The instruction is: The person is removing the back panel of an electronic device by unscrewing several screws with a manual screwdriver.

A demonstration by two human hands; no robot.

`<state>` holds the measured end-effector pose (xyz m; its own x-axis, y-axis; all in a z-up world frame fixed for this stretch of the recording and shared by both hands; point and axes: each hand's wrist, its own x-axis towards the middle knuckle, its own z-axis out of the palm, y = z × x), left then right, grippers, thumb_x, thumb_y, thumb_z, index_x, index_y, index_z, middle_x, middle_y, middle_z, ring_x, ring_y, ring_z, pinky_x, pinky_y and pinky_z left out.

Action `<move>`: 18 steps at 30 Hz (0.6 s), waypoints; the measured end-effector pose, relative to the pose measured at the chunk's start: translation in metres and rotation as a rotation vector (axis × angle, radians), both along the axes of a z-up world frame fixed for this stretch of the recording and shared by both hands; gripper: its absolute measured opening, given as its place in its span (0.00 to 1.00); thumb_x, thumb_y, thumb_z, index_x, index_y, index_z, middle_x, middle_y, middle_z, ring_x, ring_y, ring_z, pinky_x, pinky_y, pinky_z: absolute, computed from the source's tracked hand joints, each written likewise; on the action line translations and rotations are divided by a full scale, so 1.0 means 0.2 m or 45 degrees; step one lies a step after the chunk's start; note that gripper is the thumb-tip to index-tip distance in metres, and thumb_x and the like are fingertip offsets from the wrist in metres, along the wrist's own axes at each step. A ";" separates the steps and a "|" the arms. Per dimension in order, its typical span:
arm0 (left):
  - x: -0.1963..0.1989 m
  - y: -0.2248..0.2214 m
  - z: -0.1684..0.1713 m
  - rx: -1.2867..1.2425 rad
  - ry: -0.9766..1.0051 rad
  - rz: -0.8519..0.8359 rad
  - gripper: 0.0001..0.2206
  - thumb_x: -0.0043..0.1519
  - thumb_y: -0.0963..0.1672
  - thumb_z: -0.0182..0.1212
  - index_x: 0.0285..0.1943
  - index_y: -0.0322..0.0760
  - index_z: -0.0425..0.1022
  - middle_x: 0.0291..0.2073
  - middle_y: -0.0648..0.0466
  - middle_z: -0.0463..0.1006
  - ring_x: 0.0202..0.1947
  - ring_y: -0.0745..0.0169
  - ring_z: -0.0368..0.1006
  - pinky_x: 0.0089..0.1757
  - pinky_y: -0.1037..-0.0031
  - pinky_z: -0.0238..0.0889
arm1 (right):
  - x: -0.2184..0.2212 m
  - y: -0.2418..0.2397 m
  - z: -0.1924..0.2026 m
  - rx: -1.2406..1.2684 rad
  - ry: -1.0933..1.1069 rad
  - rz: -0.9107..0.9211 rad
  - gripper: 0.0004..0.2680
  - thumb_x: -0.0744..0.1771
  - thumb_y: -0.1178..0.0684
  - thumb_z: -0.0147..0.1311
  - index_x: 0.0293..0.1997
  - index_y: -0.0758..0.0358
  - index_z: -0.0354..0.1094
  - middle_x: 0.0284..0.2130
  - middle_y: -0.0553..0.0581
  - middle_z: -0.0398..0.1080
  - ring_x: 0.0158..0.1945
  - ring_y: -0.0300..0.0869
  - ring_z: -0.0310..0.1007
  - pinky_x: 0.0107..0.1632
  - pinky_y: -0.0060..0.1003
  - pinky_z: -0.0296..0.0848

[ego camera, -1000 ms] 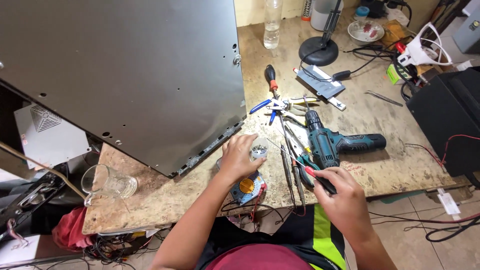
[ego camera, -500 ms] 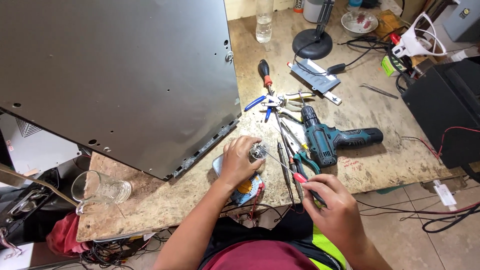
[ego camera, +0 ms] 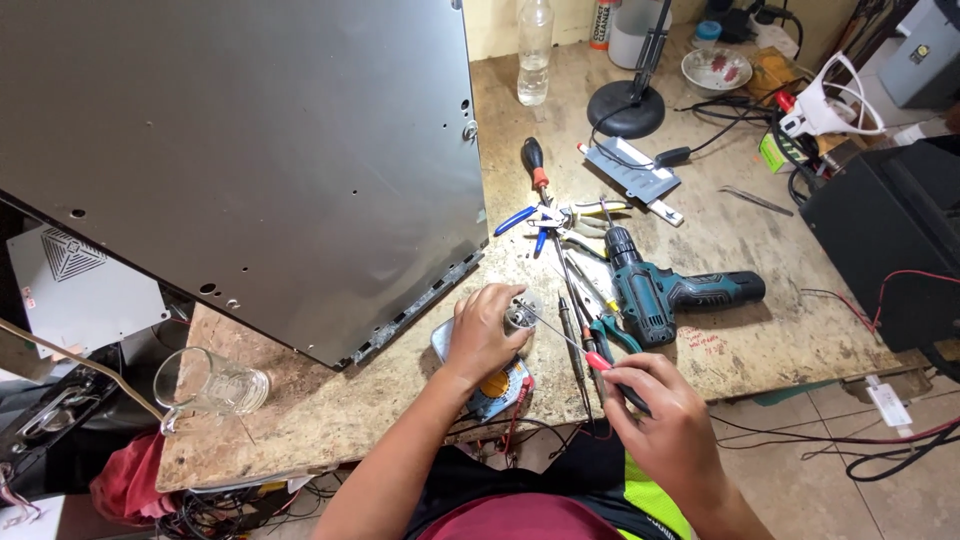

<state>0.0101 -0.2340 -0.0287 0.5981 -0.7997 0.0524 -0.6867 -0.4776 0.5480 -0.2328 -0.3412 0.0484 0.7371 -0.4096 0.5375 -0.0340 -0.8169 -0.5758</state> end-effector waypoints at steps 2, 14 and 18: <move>0.00 -0.02 0.03 0.031 0.029 0.020 0.30 0.58 0.51 0.68 0.71 0.54 0.65 0.65 0.55 0.70 0.65 0.53 0.63 0.63 0.51 0.49 | -0.02 0.00 0.03 -0.006 -0.027 0.000 0.05 0.63 0.62 0.60 0.40 0.66 0.76 0.39 0.57 0.74 0.41 0.43 0.77 0.50 0.38 0.78; 0.09 -0.07 -0.01 -0.275 -0.064 0.050 0.17 0.57 0.52 0.70 0.54 0.51 0.81 0.48 0.61 0.77 0.54 0.56 0.66 0.55 0.59 0.59 | -0.08 0.00 0.08 0.042 -0.078 -0.138 0.04 0.62 0.61 0.61 0.36 0.63 0.78 0.37 0.55 0.76 0.38 0.41 0.77 0.48 0.37 0.78; 0.09 -0.08 0.00 -0.267 -0.008 0.071 0.09 0.60 0.48 0.68 0.47 0.52 0.84 0.43 0.64 0.79 0.53 0.57 0.67 0.57 0.55 0.55 | -0.08 -0.01 0.06 0.066 -0.095 -0.127 0.04 0.62 0.62 0.62 0.36 0.64 0.77 0.37 0.55 0.76 0.39 0.41 0.78 0.49 0.36 0.79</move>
